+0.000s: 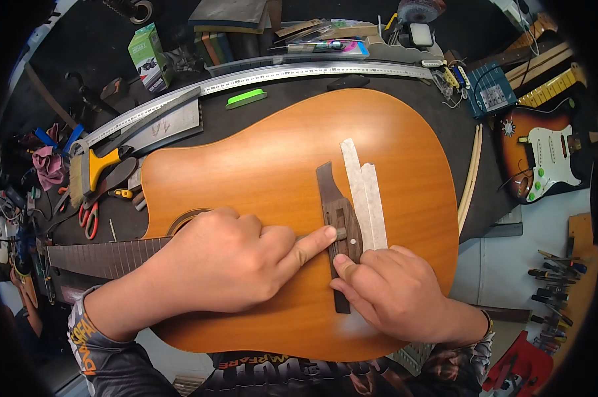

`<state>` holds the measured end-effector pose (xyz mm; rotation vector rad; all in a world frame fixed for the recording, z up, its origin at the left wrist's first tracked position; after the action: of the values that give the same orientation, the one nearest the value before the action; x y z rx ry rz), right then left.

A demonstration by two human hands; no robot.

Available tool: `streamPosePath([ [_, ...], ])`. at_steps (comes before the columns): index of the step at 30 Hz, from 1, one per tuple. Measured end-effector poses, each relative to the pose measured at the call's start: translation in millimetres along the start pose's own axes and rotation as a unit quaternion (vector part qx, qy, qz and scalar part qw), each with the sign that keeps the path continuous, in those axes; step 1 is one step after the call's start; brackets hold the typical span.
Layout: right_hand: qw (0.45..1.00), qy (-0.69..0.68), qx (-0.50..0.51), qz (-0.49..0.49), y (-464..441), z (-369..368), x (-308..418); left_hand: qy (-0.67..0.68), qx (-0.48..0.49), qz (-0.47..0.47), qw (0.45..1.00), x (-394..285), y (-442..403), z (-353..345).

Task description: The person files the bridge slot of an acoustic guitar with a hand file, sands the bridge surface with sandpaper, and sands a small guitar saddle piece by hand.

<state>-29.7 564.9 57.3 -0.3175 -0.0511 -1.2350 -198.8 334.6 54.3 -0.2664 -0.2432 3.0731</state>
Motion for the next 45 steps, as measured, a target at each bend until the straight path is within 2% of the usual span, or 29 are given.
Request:
streamPosePath([
  [21,1.000,-0.009,0.005,0.009,1.0,3.0,-0.9,0.025,0.017,0.016,0.999,-8.5,1.6,4.3],
  [24,0.999,-0.043,-0.002,-0.002,4.8,-0.5,-2.6,0.030,0.017,0.012,0.999,-9.0,-0.7,5.8],
  [30,0.999,-0.018,0.031,0.011,5.4,6.9,-4.0,0.031,0.021,0.017,0.999,-12.6,0.4,7.0],
  [36,0.996,-0.089,0.003,-0.032,9.5,1.0,-6.1,0.023,0.036,0.030,0.999,-18.2,1.2,8.3],
  [45,0.985,-0.151,0.037,-0.075,4.5,8.4,-5.8,0.005,0.029,0.019,0.999,-22.5,2.6,5.9],
])
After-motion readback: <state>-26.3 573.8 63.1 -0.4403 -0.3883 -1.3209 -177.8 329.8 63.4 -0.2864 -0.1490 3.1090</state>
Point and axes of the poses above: each hand's wrist, its own y-axis away from the middle knuckle, its own z-axis out of the back of the hand, x = y × z, the point moved 1 cm from there along -y, towards the middle knuckle, and after that the axes turned 10 degrees about y, right-handed, at the moved point
